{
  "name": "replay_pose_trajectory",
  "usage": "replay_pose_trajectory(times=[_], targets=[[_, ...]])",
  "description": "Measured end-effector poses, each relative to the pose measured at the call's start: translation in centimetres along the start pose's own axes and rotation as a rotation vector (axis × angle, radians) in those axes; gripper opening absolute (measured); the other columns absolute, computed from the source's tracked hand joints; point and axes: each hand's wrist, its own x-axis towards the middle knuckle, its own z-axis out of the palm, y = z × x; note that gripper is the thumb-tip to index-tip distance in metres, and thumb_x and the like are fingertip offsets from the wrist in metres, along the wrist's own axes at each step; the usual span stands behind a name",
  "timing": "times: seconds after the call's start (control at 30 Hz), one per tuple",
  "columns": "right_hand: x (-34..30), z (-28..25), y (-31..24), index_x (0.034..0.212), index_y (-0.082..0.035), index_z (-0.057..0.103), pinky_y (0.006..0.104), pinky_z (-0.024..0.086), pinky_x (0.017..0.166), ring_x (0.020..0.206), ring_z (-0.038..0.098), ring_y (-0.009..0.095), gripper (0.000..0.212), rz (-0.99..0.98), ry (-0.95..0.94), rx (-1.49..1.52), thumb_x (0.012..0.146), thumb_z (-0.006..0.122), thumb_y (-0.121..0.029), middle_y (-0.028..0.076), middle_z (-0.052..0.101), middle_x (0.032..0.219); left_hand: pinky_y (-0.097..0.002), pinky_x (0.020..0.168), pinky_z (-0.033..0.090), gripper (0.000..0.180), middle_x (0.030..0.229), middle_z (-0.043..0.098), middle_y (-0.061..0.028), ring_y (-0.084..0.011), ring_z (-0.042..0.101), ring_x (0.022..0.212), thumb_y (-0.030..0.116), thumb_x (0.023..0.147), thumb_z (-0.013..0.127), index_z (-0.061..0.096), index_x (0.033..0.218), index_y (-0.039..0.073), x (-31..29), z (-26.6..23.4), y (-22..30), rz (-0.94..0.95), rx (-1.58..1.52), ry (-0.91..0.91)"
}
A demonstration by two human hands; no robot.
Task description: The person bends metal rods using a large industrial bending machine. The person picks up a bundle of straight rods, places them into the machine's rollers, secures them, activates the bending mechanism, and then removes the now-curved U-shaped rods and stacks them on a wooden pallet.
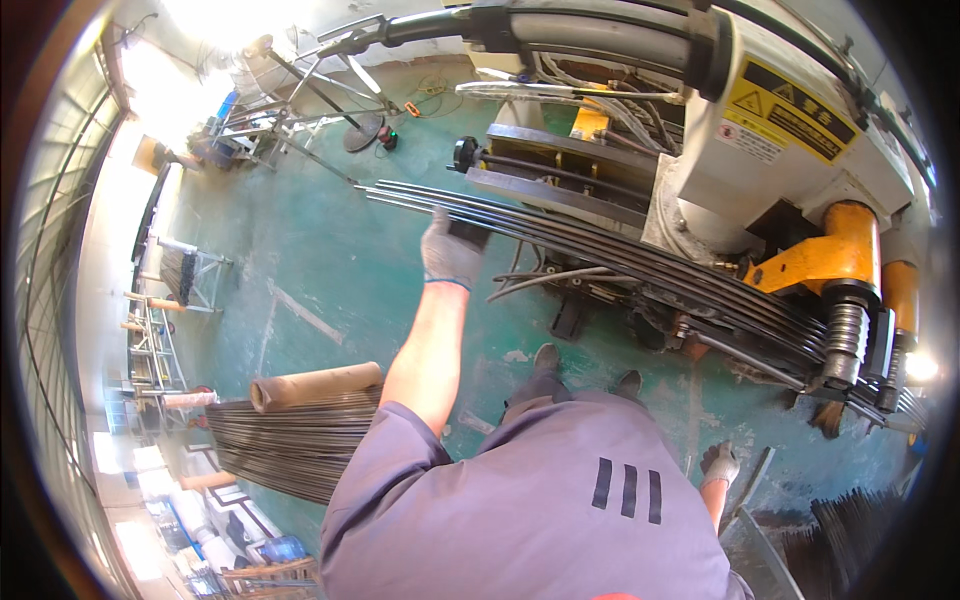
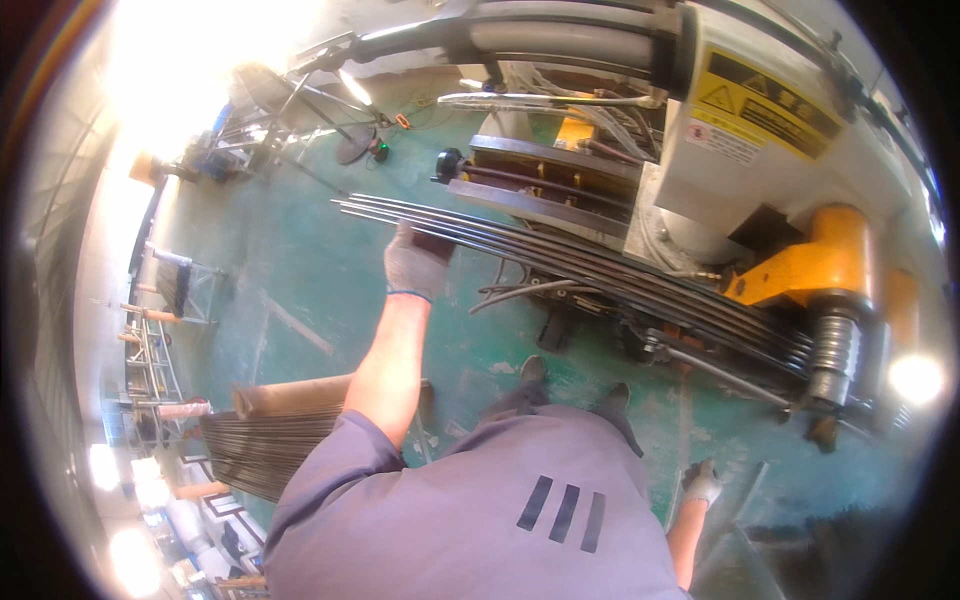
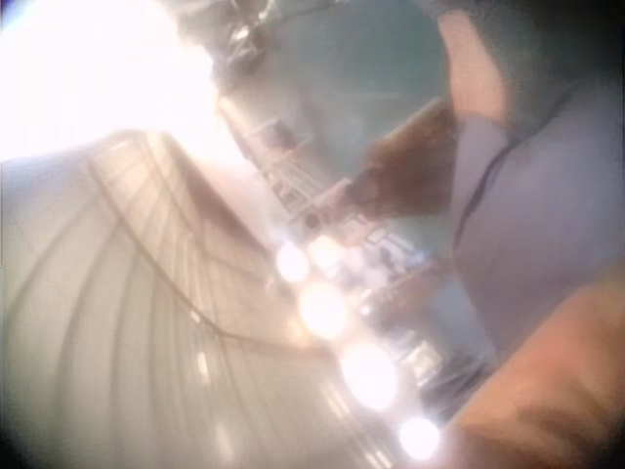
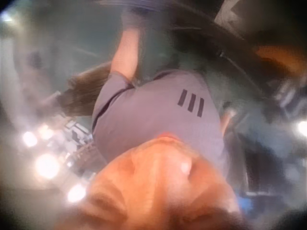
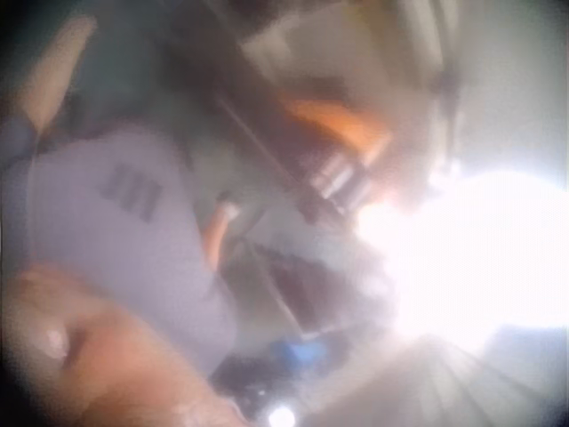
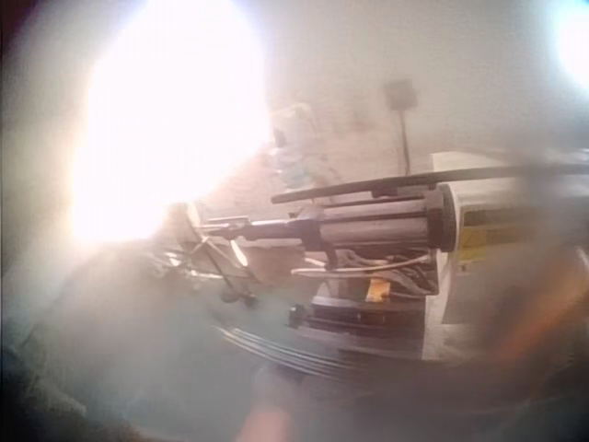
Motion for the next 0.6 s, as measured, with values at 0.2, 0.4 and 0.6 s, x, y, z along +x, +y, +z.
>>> replay_pose_trajectory(times=[0.2,0.4,0.6], targets=[[-9.5,3.6,2.8,0.088,-0.004,0.063,0.0371,0.039,0.044,0.051,0.055,0.023,0.032,0.284,0.145,0.031,0.105,0.062,-0.031,0.007,0.062,0.069,-0.0548,0.098,0.055,0.040,0.116,0.067,-0.0150,-0.0347,0.065,0.112,0.039,0.109,0.054,0.060,0.123,0.002,8.6,-5.0,16.0,0.242,0.265,0.256],[-12.1,4.4,7.4,0.087,-0.002,0.063,0.0388,0.040,0.043,0.050,0.056,0.023,0.033,0.057,0.138,-0.207,0.105,0.061,-0.029,0.007,0.061,0.068,-0.0516,0.087,0.061,0.035,0.114,0.066,-0.0130,-0.0340,0.069,0.101,0.031,0.110,0.052,0.055,0.128,0.000,11.0,-6.3,19.3,0.299,0.556,0.312],[-8.8,2.0,8.6,0.088,-0.003,0.064,0.0369,0.039,0.043,0.051,0.056,0.022,0.030,-0.074,-0.049,-0.509,0.105,0.061,-0.028,0.006,0.059,0.068,-0.0531,0.085,0.063,0.031,0.112,0.068,-0.0154,-0.0333,0.071,0.099,0.029,0.110,0.051,0.059,0.122,0.001,10.5,-7.0,18.3,0.158,0.472,0.174]])
